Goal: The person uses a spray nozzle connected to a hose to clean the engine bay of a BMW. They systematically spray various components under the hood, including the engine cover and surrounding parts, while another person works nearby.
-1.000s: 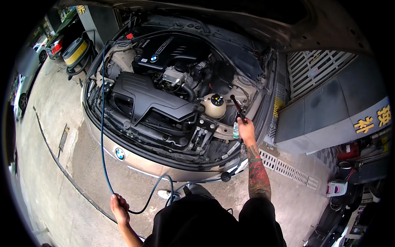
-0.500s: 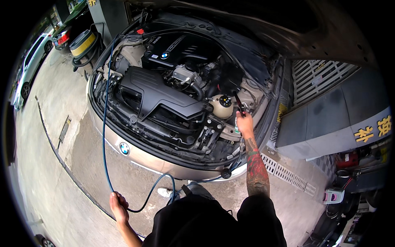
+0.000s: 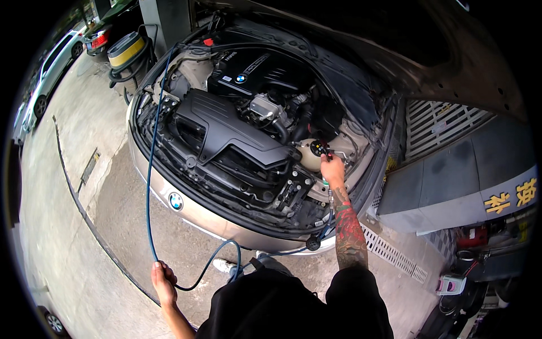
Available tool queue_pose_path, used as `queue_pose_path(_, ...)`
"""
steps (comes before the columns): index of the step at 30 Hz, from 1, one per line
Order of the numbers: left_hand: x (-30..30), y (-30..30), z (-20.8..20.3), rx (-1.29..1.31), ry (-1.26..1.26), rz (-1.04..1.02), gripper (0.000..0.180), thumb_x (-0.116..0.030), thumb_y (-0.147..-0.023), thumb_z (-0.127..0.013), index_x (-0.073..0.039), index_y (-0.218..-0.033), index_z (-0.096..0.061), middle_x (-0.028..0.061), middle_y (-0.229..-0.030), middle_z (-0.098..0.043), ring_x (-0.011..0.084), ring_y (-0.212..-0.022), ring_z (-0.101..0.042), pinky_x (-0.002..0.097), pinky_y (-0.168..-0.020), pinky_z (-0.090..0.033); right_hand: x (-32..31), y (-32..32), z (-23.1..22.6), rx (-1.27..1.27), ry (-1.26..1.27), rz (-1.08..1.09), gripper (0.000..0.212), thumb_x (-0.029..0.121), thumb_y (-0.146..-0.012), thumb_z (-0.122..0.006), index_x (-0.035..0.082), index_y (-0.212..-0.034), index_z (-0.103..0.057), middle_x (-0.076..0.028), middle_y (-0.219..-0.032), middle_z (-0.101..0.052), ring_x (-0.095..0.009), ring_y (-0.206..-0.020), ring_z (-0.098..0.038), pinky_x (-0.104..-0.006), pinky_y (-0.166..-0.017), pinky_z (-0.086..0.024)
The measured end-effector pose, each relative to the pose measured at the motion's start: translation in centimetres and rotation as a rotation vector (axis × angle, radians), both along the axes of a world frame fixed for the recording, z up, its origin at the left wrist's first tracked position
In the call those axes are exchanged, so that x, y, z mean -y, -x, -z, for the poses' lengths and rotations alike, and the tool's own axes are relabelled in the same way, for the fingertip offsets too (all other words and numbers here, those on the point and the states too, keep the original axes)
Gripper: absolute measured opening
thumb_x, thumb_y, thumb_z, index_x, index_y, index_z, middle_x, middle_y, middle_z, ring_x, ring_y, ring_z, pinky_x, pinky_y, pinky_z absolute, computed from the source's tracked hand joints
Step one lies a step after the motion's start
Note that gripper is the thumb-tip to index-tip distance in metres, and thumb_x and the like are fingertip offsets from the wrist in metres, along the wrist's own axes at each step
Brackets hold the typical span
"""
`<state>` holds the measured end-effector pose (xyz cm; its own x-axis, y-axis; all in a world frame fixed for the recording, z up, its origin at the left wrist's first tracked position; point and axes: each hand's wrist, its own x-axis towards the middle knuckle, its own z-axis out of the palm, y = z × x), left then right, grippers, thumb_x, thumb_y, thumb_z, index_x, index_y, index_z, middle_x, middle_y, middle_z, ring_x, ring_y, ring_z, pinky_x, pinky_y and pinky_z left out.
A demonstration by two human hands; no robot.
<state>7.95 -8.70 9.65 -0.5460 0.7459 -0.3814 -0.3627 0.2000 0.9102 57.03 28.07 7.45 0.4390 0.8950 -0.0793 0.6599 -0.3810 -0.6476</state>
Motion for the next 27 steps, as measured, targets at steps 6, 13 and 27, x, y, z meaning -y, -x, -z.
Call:
queue_pose_path(6,-0.3,0.1,-0.1,0.004,0.007,-0.019,0.029,-0.038,-0.103,-0.048,-0.015,-0.084,-0.049,-0.0081,-0.060,-0.036,0.0032,-0.048,-0.030,0.0219,-0.042,-0.021,-0.4,-1.4,0.2,-0.007,0.039,-0.014,0.041,0.035,-0.089,-0.063,0.002,-0.113,-0.068,-0.027,-0.102,-0.068,-0.043,-0.104,-0.063,-0.0440,-0.091,-0.049)
queue_pose_path(13,-0.3,0.3,0.4,-0.009,0.018,0.006,0.029,-0.038,-0.104,-0.047,-0.016,-0.085,-0.048,-0.0082,-0.061,-0.035,0.0030,-0.048,-0.029,0.0217,-0.041,-0.021,0.5,-2.8,-0.3,0.077,0.045,0.011,0.041,0.035,-0.088,-0.063,0.003,-0.112,-0.069,-0.028,-0.099,-0.068,-0.043,-0.102,-0.064,-0.0454,-0.089,-0.050)
queue_pose_path(27,-1.7,-1.6,0.0,0.013,0.009,0.043,0.028,-0.037,-0.103,-0.048,-0.016,-0.084,-0.050,-0.0086,-0.060,-0.036,0.0026,-0.048,-0.030,0.0214,-0.041,-0.021,4.6,-6.7,-1.3,-0.225,-0.028,0.024,0.034,0.029,-0.093,-0.061,-0.004,-0.096,-0.063,-0.009,-0.056,-0.058,-0.021,-0.039,-0.054,-0.0372,-0.041,-0.041)
